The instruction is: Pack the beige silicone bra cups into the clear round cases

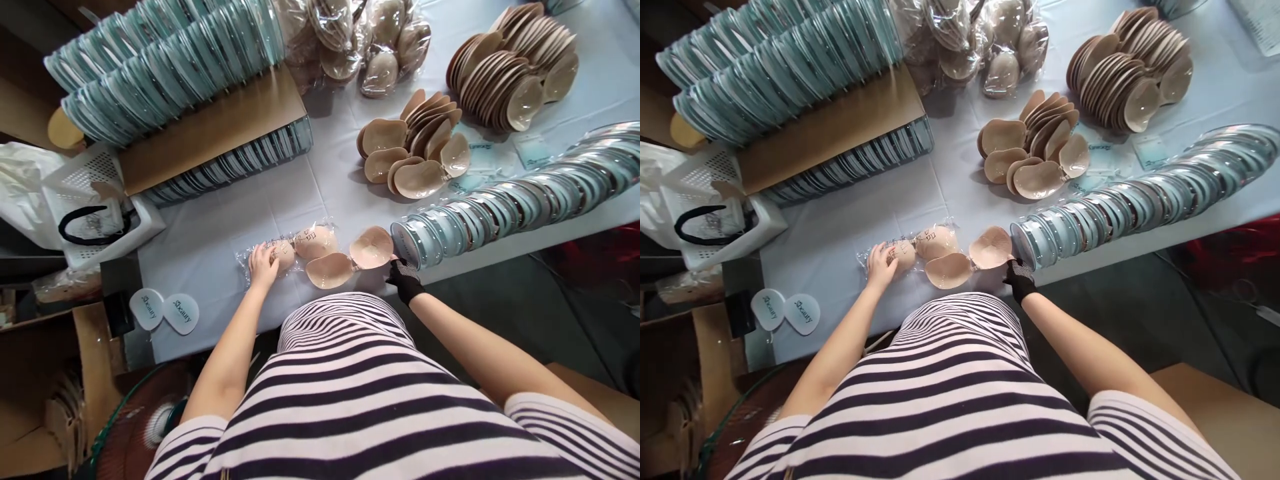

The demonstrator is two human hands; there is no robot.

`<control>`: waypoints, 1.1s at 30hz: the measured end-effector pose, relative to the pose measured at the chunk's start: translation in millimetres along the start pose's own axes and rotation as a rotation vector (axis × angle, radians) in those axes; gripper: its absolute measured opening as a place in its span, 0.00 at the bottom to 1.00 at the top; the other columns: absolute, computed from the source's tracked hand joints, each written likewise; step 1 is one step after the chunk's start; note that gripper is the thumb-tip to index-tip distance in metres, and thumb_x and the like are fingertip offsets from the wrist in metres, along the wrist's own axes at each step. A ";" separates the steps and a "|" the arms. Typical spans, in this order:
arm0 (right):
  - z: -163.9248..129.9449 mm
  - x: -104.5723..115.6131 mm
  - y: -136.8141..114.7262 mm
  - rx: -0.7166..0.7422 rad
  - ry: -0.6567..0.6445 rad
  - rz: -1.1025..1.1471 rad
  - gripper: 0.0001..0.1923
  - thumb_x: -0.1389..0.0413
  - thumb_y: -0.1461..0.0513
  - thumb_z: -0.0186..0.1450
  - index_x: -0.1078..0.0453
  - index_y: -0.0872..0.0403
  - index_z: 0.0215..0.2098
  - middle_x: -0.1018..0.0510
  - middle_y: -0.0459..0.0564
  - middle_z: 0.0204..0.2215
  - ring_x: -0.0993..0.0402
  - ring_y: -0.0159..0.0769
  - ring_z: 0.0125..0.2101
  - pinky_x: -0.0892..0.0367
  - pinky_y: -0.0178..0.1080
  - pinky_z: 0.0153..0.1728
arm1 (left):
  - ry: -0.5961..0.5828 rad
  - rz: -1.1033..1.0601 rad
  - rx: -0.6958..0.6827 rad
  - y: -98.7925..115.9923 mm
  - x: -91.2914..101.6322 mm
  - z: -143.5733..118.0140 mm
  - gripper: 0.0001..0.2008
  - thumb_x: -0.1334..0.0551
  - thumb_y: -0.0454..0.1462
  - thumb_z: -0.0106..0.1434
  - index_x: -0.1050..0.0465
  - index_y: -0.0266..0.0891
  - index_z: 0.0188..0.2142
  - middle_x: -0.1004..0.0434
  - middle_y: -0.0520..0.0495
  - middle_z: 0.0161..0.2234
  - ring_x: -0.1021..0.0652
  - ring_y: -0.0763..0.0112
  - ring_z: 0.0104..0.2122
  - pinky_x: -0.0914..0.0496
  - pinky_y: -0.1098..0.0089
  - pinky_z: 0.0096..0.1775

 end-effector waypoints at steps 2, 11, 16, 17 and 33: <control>-2.6 -1.3 -9.4 0.101 0.047 -0.051 0.16 0.52 0.46 0.65 0.37 0.49 0.32 0.35 0.45 0.19 0.33 0.38 0.24 0.28 0.43 0.31 | 0.054 0.010 0.095 -10.9 1.6 0.7 0.21 0.39 0.37 0.62 0.29 0.44 0.56 0.39 0.42 0.65 0.44 0.53 0.68 0.49 0.52 0.67; 69.9 -99.9 -97.3 0.270 -0.170 -0.349 0.25 0.45 0.52 0.63 0.36 0.56 0.55 0.23 0.58 0.45 0.29 0.43 0.44 0.35 0.43 0.48 | 0.007 -0.190 0.381 -46.0 -20.2 3.0 0.31 0.36 0.42 0.62 0.40 0.40 0.63 0.42 0.36 0.66 0.41 0.53 0.67 0.45 0.56 0.66; 96.6 -144.1 -114.2 0.162 -0.409 -0.311 0.19 0.39 0.50 0.57 0.32 0.56 0.35 0.28 0.47 0.24 0.36 0.33 0.26 0.39 0.36 0.29 | -0.014 -0.267 0.451 -46.9 -26.3 0.3 0.31 0.37 0.43 0.63 0.41 0.40 0.64 0.46 0.35 0.67 0.41 0.53 0.67 0.45 0.56 0.66; 96.9 -148.4 -117.7 0.186 -0.445 -0.296 0.18 0.39 0.50 0.56 0.33 0.56 0.32 0.30 0.45 0.23 0.38 0.31 0.26 0.41 0.35 0.29 | -0.009 -0.267 0.460 -46.1 -26.0 -0.6 0.31 0.37 0.43 0.63 0.41 0.41 0.63 0.47 0.35 0.68 0.41 0.52 0.67 0.45 0.55 0.66; -52.4 -127.6 -231.6 1.276 -0.382 -0.365 0.13 0.49 0.56 0.68 0.25 0.53 0.35 0.18 0.51 0.35 0.22 0.39 0.37 0.29 0.41 0.44 | 0.351 -0.663 0.019 12.5 43.2 -7.4 0.49 0.25 0.48 0.48 0.44 0.46 0.66 0.47 0.37 0.67 0.42 0.51 0.66 0.45 0.55 0.65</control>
Point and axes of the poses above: each hand's wrist, its own z-axis towards the middle knuckle, its own x-axis out of the back of the hand, y = z × x, the point moved 2 cm from there along z, towards the middle knuckle
